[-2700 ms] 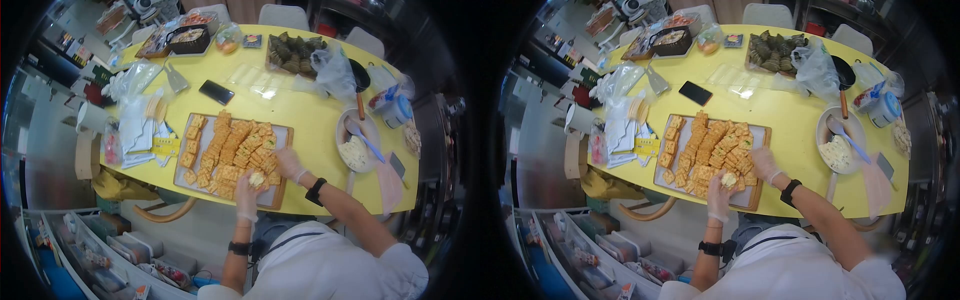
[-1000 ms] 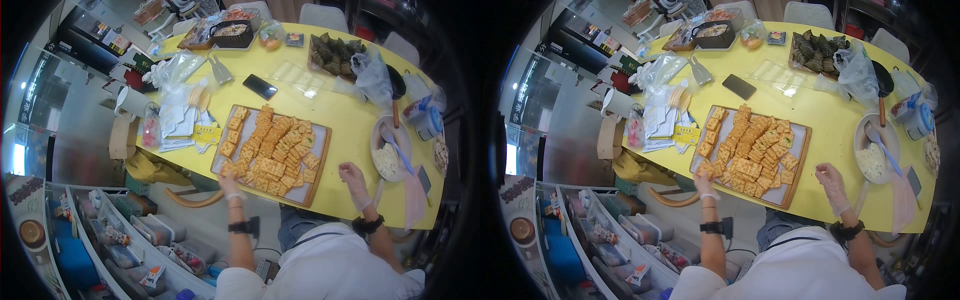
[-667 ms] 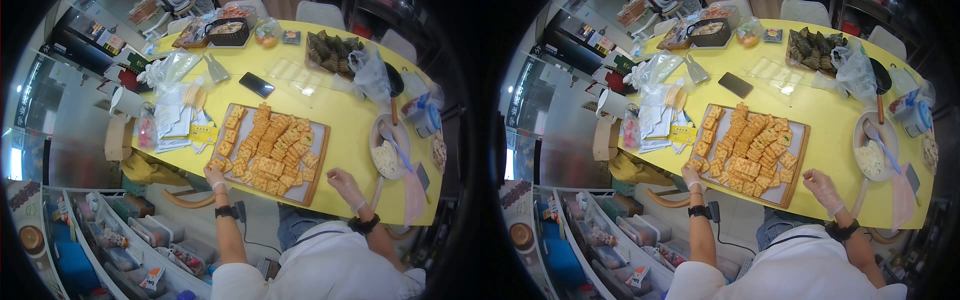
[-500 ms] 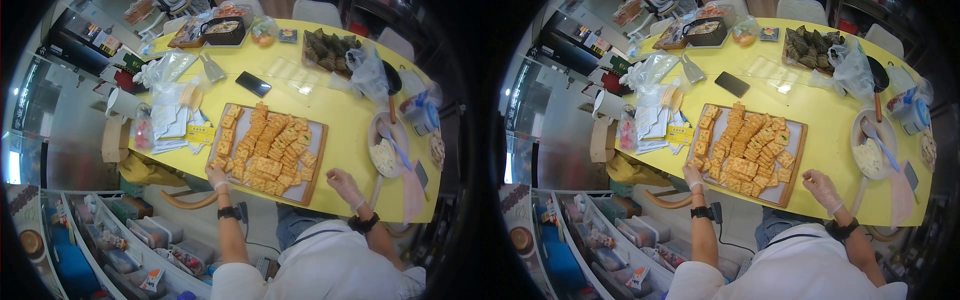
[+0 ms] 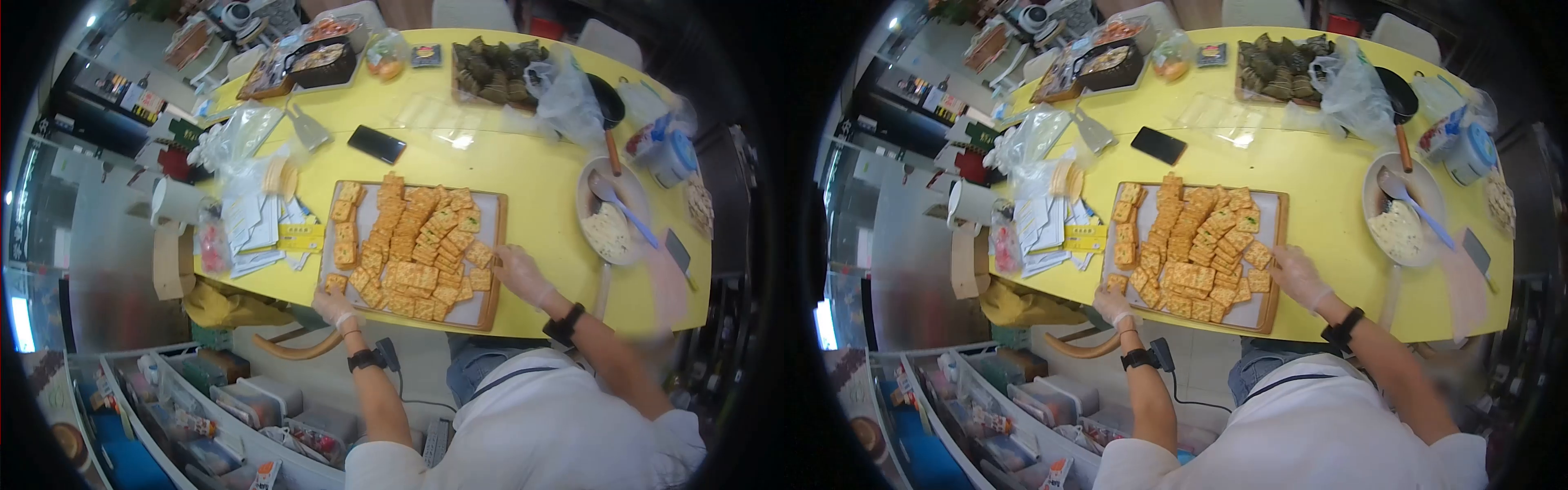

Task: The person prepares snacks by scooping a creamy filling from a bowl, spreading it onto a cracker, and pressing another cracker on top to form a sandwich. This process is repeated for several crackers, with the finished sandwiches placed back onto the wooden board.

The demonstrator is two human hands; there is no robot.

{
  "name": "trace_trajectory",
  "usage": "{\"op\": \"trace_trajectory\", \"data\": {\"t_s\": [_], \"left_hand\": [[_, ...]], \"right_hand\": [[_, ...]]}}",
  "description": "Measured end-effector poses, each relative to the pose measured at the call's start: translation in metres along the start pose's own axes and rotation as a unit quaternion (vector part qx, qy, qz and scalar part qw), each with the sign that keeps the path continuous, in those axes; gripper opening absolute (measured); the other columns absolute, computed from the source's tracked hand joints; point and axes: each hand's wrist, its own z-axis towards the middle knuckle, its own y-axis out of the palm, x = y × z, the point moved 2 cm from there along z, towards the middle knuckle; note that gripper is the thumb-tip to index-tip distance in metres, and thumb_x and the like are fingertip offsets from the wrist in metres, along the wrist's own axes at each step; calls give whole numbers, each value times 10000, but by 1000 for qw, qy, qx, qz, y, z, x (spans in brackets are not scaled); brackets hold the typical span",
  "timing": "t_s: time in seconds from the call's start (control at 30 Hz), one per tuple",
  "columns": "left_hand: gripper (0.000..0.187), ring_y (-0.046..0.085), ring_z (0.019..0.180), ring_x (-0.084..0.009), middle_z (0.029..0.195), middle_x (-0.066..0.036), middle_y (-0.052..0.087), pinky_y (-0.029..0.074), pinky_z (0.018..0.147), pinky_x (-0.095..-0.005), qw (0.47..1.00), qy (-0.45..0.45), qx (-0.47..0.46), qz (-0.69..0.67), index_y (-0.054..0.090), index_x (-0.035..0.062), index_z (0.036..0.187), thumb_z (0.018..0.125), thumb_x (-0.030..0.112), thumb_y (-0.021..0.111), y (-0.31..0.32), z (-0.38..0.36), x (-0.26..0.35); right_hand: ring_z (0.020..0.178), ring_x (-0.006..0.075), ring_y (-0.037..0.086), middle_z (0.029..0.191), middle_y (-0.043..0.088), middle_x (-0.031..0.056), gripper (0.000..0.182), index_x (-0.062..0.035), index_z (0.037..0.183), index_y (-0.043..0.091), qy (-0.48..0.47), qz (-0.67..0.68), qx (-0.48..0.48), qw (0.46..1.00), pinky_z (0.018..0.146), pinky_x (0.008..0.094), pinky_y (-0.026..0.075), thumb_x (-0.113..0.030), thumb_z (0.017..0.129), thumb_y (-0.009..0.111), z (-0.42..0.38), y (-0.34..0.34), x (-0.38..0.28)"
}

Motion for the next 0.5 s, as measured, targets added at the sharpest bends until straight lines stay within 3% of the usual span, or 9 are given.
{"op": "trace_trajectory", "data": {"t_s": [0.07,0.1,0.2,0.23,0.27,0.33,0.43,0.5], "left_hand": [[460,541,1007,-406,1131,-255,551,426,875,-450,997,-6,59,-42,518,-59,1194,829,195,635,-6,-12,16],[445,500,1056,-391,1148,-230,536,397,921,-444,996,21,89,24,511,-51,1207,846,182,628,-5,-18,16],[410,474,1092,-373,1149,-217,530,366,962,-441,983,174,46,-34,515,-45,1194,855,162,618,3,-40,22],[373,484,1078,-362,1141,-209,529,372,961,-438,967,243,73,-17,525,-38,1175,858,140,609,2,-53,30],[371,485,1080,-355,1144,-206,530,374,960,-434,968,232,64,-73,524,-37,1177,859,135,608,5,-59,28],[366,489,1084,-341,1150,-200,532,378,957,-425,958,209,27,-195,522,-34,1179,861,126,605,21,-81,36],[386,487,1111,-303,1167,-179,537,382,961,-402,947,205,-96,-227,507,-39,1202,860,106,611,25,-137,93],[385,514,1048,-239,1149,-143,547,411,907,-356,908,223,-217,-279,502,-36,1218,868,92,601,38,-180,132]], "right_hand": [[983,357,533,981,578,195,329,-22,1072,558,10,-33,11,999,850,429,444,-184,798,641,17,12,-9],[991,359,524,979,570,205,334,-12,1058,549,13,-54,23,998,856,433,438,-187,789,642,25,17,-14],[995,366,520,985,561,226,362,4,1035,536,19,-89,21,996,860,437,434,-216,775,659,36,30,-9],[993,369,522,989,561,231,375,8,1030,535,20,-95,13,995,859,438,435,-229,772,667,40,36,-9],[972,369,536,971,573,225,366,8,1019,545,23,-60,19,998,843,439,442,-231,772,670,41,39,-8],[930,368,564,933,596,212,349,8,997,566,43,1,42,998,811,441,457,-235,773,677,38,36,3],[838,340,612,865,632,185,302,12,950,599,28,41,34,998,747,422,481,-228,782,669,35,33,25],[800,310,628,847,647,172,282,13,937,612,131,234,15,963,724,391,491,-222,787,658,24,18,28]]}}
